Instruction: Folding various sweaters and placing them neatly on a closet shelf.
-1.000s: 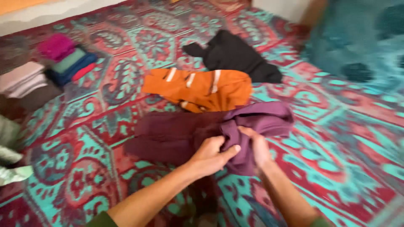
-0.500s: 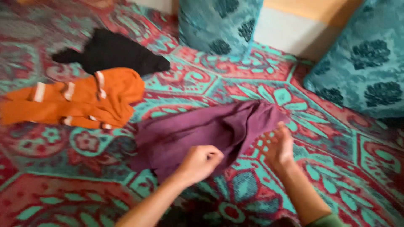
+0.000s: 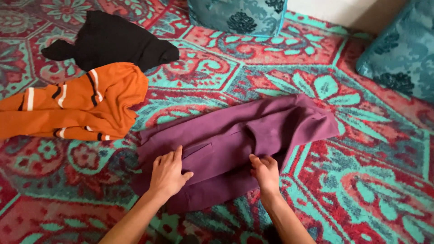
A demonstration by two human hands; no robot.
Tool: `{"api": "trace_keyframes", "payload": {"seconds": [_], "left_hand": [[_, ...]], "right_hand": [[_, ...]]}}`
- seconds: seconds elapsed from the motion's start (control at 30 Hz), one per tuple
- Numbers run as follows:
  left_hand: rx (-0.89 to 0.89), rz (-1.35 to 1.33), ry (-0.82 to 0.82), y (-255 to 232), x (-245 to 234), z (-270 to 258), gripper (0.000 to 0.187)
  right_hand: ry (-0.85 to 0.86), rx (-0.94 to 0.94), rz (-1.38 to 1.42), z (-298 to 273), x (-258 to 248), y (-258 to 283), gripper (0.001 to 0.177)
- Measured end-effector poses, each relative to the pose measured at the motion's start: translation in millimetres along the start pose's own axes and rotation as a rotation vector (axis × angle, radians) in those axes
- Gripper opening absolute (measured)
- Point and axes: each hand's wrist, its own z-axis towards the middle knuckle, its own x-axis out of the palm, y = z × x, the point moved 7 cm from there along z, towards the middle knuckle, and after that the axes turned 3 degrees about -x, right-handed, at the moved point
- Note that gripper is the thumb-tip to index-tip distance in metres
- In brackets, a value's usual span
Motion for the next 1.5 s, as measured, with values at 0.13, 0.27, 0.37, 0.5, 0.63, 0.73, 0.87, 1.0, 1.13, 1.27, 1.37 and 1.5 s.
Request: {"api": "trace_keyframes", "payload": {"seconds": [0.13, 0.27, 0.37, 0.5, 0.63, 0.73, 0.87, 1.0, 1.13, 1.27, 1.37, 1.5], "left_hand": [[-0.049, -0.162, 0.095, -39, -33, -10, 0.048], [0.634, -0.085, -0.004, -133, -65, -67, 0.029], [0.798, 0.057, 0.263, -166, -33, -92, 0.037], [0.308, 0.065, 0.864, -137, -18, -89, 0.041], [0.15, -0.473, 0.597, -129, -23, -51, 0.008], [-0.032, -1.12, 0.31, -125, -38, -13, 0.014], [-0.104, -1.34, 0.019, -138, -89, 13, 0.031], [-0.045, -0.987, 0.203, -173, -157, 17, 0.095], [-0.121, -0.893, 0.439, -193, -142, 36, 0.09], [-0.075, -1.084, -0.034, -169, -104, 106, 0.021], [-0.145, -1.329, -0.797, -73, -177, 128, 0.023], [-0.008, -0.972, -1.616, 52, -315, 45, 0.02]], "right_hand": [[-0.028, 0.172, 0.216, 0, -6, 3, 0.029], [-0.069, 0.178, 0.28, -16, -19, 34, 0.04], [-0.071, 0.143, 0.177, -32, -22, 57, 0.049], [-0.256, 0.177, 0.315, -4, -41, 9, 0.046], [-0.297, 0.199, 0.341, -10, -45, 27, 0.056], [-0.158, 0.066, 0.427, -17, -34, 54, 0.054], [-0.007, -0.126, 0.496, -10, -34, 72, 0.06], [0.043, -0.243, 0.454, -4, -57, 74, 0.059], [0.078, -0.332, 0.419, 7, -81, 79, 0.059], [0.118, -0.463, 0.365, 18, -109, 101, 0.059], [0.01, -0.592, 0.232, -3, -129, 175, 0.045], [-0.022, -0.81, 0.003, -12, -125, 333, 0.094]]}}
